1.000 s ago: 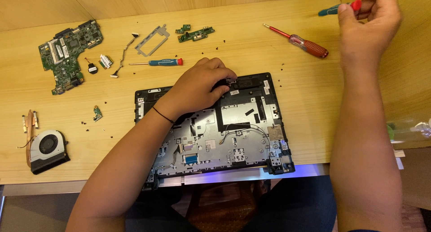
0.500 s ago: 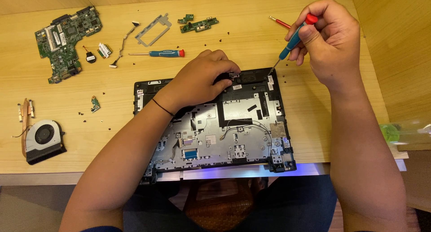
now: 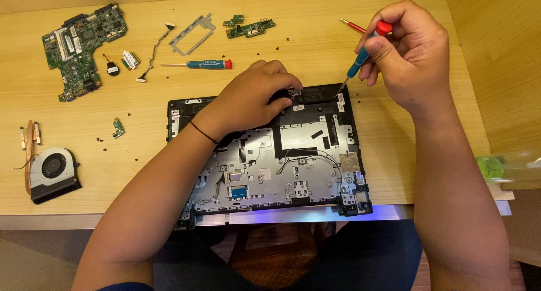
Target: Disassembling a laptop by removing internal screws and prying off the frame around the trackpad area.
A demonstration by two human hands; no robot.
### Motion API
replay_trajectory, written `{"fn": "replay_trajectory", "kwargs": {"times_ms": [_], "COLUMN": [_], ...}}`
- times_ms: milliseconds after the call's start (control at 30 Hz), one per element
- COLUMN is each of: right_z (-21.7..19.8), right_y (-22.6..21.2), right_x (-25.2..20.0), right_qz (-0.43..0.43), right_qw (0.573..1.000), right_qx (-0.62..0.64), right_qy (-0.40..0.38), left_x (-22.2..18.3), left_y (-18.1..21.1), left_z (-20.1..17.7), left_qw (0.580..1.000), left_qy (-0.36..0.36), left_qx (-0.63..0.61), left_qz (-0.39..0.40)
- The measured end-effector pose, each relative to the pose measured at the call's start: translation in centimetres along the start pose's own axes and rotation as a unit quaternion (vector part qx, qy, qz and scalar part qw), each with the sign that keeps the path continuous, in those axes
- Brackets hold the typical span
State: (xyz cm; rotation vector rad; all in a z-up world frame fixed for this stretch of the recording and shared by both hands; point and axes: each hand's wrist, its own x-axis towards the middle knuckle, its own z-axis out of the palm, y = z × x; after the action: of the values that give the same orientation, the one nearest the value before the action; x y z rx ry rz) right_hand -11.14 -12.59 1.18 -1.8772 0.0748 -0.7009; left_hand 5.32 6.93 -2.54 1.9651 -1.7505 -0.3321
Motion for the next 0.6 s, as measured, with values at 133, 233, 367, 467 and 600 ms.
{"fn": "replay_trajectory", "kwargs": {"times_ms": [133,233,367,467,600], "right_z": [-0.1,-0.2,-0.2,-0.3,-1.2], "right_y": [0.9,1.2,1.4,1.6,1.2], "right_x": [0.2,0.4,0.5,0.7,0.2], "right_qz": [0.007,0.011,0.021,0.034,-0.003], "right_qw": [1.0,0.999,0.999,0.998,1.0], "right_qx": [0.01,0.015,0.0,-0.005,-0.022], "right_qy": [0.014,0.027,0.048,0.056,-0.002], "left_x": [0.0,0.0,0.0,-0.1,-0.1], "left_y": [0.0,0.3,0.3,0.3,0.3], "left_z": [0.0,-0.2,-0.1,-0.3,-0.3], "left_qw": [1.0,1.0,1.0,1.0,1.0], "left_qy": [0.003,-0.01,-0.006,-0.01,-0.016], "left_qx": [-0.002,-0.002,-0.007,-0.008,-0.004], "left_qz": [0.004,-0.014,-0.011,-0.022,-0.022]}}
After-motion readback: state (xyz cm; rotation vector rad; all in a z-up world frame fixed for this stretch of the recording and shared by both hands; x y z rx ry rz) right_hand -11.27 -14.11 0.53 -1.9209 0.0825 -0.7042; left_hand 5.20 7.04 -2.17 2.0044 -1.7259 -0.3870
